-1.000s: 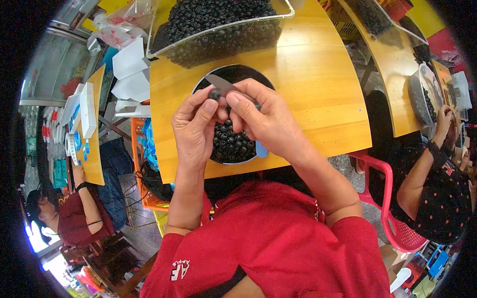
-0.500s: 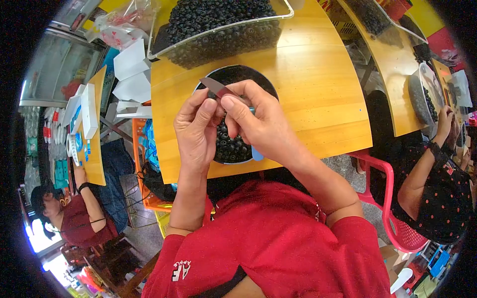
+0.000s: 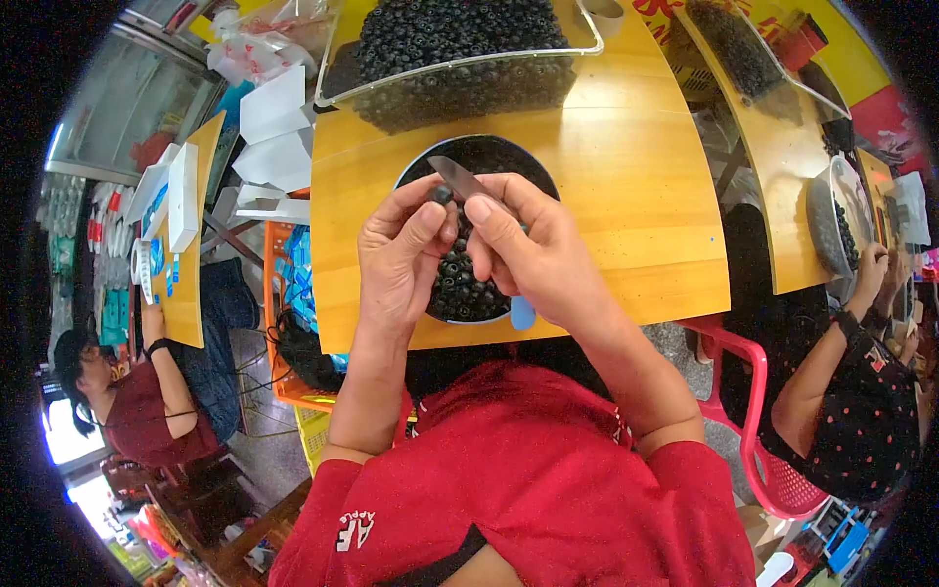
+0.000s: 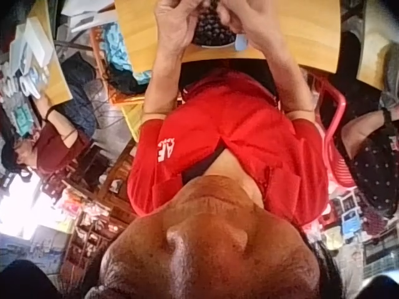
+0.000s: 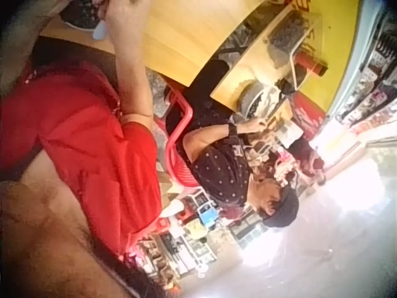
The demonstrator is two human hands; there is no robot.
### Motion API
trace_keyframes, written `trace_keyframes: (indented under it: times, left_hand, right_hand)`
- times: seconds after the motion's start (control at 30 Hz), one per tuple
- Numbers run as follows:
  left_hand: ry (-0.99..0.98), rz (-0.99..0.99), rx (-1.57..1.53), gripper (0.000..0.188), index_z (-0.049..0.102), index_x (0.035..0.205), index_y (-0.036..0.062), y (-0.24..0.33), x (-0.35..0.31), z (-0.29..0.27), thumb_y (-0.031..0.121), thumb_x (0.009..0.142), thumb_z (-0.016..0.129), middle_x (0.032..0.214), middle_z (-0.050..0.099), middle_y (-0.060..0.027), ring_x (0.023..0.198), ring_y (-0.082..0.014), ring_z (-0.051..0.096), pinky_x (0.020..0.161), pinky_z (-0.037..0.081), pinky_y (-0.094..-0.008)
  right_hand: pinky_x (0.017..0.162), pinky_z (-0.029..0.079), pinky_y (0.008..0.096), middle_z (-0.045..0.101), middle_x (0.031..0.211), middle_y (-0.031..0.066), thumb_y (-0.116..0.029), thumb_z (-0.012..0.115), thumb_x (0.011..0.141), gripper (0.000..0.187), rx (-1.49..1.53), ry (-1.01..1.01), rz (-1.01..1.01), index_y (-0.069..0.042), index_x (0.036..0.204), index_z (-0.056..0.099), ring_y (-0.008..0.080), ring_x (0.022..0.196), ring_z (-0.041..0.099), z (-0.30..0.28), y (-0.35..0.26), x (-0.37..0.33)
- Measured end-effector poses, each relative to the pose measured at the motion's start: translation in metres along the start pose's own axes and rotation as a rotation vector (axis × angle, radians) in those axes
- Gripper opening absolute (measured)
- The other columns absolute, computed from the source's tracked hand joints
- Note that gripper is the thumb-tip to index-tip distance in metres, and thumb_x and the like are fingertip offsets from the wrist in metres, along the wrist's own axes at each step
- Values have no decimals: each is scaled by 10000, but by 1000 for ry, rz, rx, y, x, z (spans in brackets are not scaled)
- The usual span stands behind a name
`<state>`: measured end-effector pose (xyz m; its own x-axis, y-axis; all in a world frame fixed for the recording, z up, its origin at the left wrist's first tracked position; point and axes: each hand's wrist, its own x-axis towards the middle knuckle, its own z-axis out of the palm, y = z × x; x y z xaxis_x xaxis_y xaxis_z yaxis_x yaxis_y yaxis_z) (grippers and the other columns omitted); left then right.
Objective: Processing dark seeds by cutting them out of plant material using a knife.
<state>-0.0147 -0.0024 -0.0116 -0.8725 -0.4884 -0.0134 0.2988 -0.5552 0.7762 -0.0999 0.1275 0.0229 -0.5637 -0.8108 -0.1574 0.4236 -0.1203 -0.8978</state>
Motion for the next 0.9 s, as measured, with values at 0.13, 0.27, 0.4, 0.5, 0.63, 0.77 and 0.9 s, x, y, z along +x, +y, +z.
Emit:
trace_keyframes:
  times: [0.13, 0.27, 0.4, 0.5, 0.63, 0.77, 0.9]
  left_hand:
    - [30, 36, 156, 199, 655, 1030, 23, 2, 0, 1, 48, 833, 660, 853, 608, -2, 687, -77, 544, 593, 425, -204]
    - [-38, 64, 234, 217, 635, 1056, -1, 4, 2, -1, 48, 844, 644, 883, 640, -57, 688, -88, 541, 615, 430, -191]
    - [-50, 49, 169, 234, 633, 1069, -2, 4, -2, -4, 52, 841, 648, 922, 650, -68, 691, -80, 539, 608, 422, -186]
    - [-42, 14, 104, 234, 637, 1068, 4, 5, -2, -3, 48, 838, 650, 934, 650, -62, 687, -78, 536, 605, 429, -195]
    - [13, -30, 92, 240, 632, 1073, 1, 6, -3, 1, 48, 839, 652, 903, 647, -45, 688, -79, 537, 603, 439, -204]
    - [14, -4, 61, 239, 631, 1070, -1, 2, -3, -1, 50, 839, 655, 879, 645, -39, 691, -84, 546, 605, 442, -208]
    - [59, -29, 101, 240, 637, 1063, 7, 3, -5, 3, 45, 828, 666, 845, 643, -33, 688, -88, 555, 608, 447, -213]
  right_hand:
    - [401, 255, 165, 514, 614, -7, -250, 505, 957, 275, -177, 42, -47, -21, 1110, 509, 7, 442, 346, 4, -3, -4]
    - [416, 270, 164, 505, 609, -20, -230, 495, 962, 251, -313, 65, -160, -19, 1095, 523, 7, 470, 366, 6, 3, -3]
    - [417, 270, 166, 498, 600, -22, -223, 475, 972, 233, -258, 11, -57, -37, 1104, 525, 7, 471, 363, 0, 5, -2]
    - [416, 266, 166, 497, 599, -20, -228, 463, 977, 236, -174, -18, -14, -47, 1113, 529, 8, 468, 358, -8, 7, 1]
    - [419, 262, 163, 494, 595, -19, -227, 453, 980, 248, -204, -3, -37, -34, 1115, 531, 7, 466, 350, -1, 3, -2]
    - [455, 304, 164, 508, 634, -15, -184, 473, 970, 235, -328, 100, -203, -4, 1112, 523, 15, 519, 412, 11, 7, -4]
    - [517, 397, 213, 538, 673, 12, -96, 493, 946, 182, -450, 148, -256, 27, 1077, 521, 58, 576, 493, 9, 8, -4]
